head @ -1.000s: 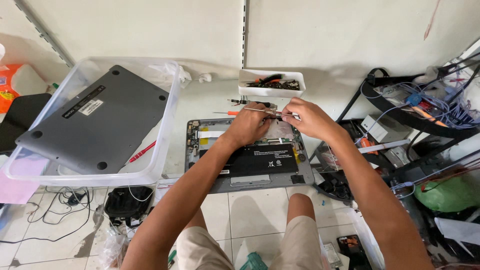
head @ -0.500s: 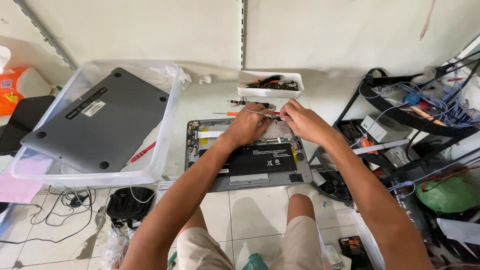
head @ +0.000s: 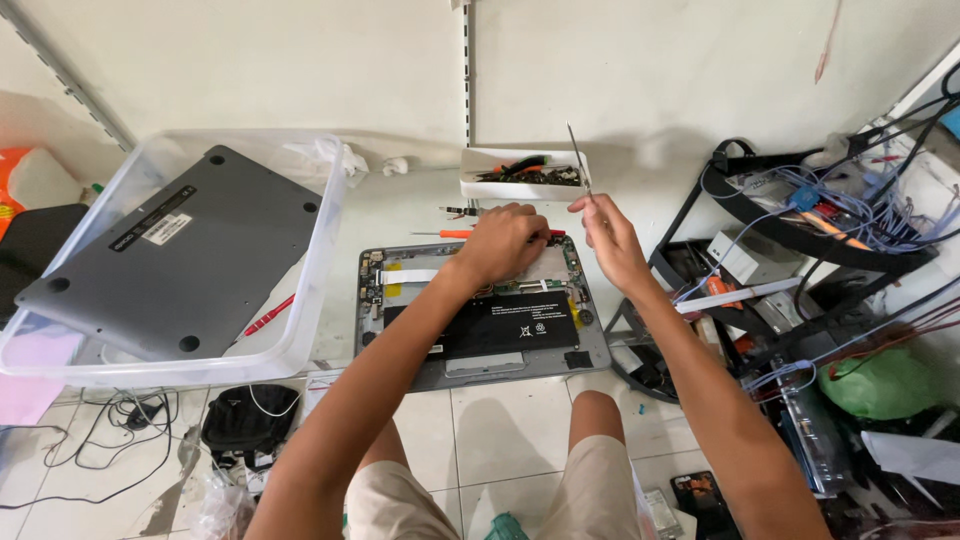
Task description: The person removes the back cover of a laptop, disconnects the battery connector, and uses a screwdriver to remove screws from the internal components. The back cover is placed in a plastic bin, and the person continues to unscrew parts inside the laptop chassis.
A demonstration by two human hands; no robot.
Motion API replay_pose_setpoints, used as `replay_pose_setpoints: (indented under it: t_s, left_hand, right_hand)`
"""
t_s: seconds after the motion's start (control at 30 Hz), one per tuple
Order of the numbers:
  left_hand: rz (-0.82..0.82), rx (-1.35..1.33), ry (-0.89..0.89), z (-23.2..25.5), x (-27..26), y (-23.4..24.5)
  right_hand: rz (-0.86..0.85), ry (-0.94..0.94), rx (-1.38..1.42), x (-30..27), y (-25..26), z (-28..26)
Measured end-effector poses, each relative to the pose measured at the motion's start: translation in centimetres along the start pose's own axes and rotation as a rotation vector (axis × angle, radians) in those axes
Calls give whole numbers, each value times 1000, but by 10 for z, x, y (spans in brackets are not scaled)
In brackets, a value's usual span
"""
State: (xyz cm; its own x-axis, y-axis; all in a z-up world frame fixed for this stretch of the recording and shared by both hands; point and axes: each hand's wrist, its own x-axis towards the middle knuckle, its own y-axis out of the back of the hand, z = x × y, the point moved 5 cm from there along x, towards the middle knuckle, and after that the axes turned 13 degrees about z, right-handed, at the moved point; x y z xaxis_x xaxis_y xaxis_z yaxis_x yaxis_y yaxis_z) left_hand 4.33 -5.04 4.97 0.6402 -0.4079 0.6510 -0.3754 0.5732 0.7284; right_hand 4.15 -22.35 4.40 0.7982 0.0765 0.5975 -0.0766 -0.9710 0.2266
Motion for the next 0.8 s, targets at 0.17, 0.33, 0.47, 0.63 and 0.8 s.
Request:
replay_pose_setpoints:
  t_s: [0.17, 0.33, 0.47, 0.63, 0.8]
  left_hand:
    - [7, -69, 40, 4, -6, 12]
    - [16, -56, 33, 1, -6, 8]
    - [21, -52, 43, -1, -6, 8]
    - [-7, -74, 116, -6, -5, -2]
    - [-19, -129, 205, -18, -5, -18]
  right_hand:
    - [69, 155, -241, 0, -4, -38]
    - [65, 232, -285, 3, -12, -21]
    - [29, 270, -292, -1, -14, -21]
    - [11, 274, -297, -5, -16, -18]
    - [13, 223, -293, -5, -15, -11]
